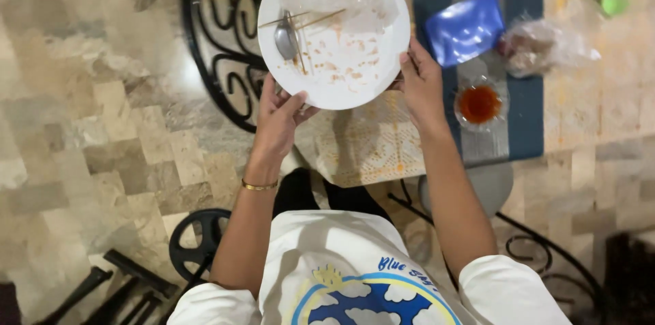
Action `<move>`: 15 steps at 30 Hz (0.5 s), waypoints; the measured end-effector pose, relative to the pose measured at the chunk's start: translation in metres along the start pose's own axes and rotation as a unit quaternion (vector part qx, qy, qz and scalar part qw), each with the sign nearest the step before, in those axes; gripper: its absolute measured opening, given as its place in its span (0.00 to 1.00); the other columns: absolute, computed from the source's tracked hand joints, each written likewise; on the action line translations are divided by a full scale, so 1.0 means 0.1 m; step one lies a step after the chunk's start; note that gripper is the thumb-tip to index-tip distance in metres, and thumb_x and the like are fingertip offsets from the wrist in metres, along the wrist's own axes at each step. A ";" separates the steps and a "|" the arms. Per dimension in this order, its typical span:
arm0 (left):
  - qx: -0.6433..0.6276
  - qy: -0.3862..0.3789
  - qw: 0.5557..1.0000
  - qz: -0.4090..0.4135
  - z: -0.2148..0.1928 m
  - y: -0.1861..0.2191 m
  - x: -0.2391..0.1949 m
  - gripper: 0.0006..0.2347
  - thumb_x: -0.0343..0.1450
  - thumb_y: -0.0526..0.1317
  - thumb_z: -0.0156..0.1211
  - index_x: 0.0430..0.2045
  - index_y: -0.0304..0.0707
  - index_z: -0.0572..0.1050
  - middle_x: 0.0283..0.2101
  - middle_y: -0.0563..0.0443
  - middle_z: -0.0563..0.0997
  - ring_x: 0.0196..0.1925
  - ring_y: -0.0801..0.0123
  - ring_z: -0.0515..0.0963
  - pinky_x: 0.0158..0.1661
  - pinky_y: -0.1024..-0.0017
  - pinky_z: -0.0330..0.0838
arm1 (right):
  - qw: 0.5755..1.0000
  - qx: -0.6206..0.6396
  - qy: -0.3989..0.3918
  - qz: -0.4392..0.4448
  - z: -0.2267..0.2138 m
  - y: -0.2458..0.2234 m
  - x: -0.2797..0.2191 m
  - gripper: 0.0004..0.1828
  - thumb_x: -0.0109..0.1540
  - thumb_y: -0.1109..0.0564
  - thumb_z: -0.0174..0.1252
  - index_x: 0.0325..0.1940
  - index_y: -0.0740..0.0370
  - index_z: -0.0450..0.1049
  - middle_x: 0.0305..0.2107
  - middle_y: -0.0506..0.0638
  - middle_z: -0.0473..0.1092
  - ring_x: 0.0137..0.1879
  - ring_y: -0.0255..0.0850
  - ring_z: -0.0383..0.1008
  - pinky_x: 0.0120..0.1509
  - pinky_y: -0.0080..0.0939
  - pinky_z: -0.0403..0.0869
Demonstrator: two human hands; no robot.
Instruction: The person clears a dining table by picking up two glasses and a plate with a spoon and chopsticks. They walk to the kitchen sink, place the glasses on the counter, and then place the plate and utensils into the sink. The person then opens a trash bin, disposes of a plastic bag, and begins washing the dishes in the sink.
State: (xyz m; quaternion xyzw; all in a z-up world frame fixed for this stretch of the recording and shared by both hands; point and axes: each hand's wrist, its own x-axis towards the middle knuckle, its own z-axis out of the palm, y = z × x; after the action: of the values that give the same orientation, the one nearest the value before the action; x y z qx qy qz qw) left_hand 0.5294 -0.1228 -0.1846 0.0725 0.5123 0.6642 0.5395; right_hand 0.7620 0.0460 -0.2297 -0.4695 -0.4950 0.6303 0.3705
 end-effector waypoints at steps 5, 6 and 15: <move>-0.027 0.036 0.998 0.035 -0.28 0.38 -0.05 0.33 0.70 0.25 0.57 0.72 0.41 0.54 0.51 0.40 0.79 0.45 0.58 0.84 0.44 0.55 0.86 | 0.999 -0.022 -0.034 -0.011 0.61 -0.21 0.11 0.23 0.74 0.60 0.49 0.74 0.65 0.60 0.55 0.60 0.72 0.45 0.53 0.83 0.38 0.53 0.87; -0.028 0.040 0.998 0.041 -0.35 0.45 -0.03 0.32 0.70 0.25 0.57 0.72 0.41 0.54 0.52 0.40 0.79 0.46 0.58 0.84 0.44 0.55 0.87 | 0.999 -0.025 -0.041 -0.012 0.74 -0.26 0.13 0.24 0.74 0.59 0.50 0.74 0.65 0.59 0.55 0.60 0.72 0.45 0.53 0.82 0.38 0.54 0.87; -0.032 0.035 0.997 0.064 -1.31 1.39 0.14 0.32 0.70 0.26 0.57 0.71 0.42 0.55 0.50 0.41 0.79 0.44 0.60 0.84 0.43 0.59 0.87 | 0.997 -0.018 -0.067 -0.018 2.08 -0.22 0.31 0.25 0.75 0.59 0.49 0.75 0.70 0.56 0.53 0.59 0.72 0.41 0.48 0.81 0.35 0.49 0.86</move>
State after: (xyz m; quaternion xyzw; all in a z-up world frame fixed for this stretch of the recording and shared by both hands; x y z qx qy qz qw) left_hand 0.3490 -0.1756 -0.1465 0.0646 0.5036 0.7153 0.4802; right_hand 0.5539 0.0226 -0.2013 -0.4240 -0.5382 0.6447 0.3389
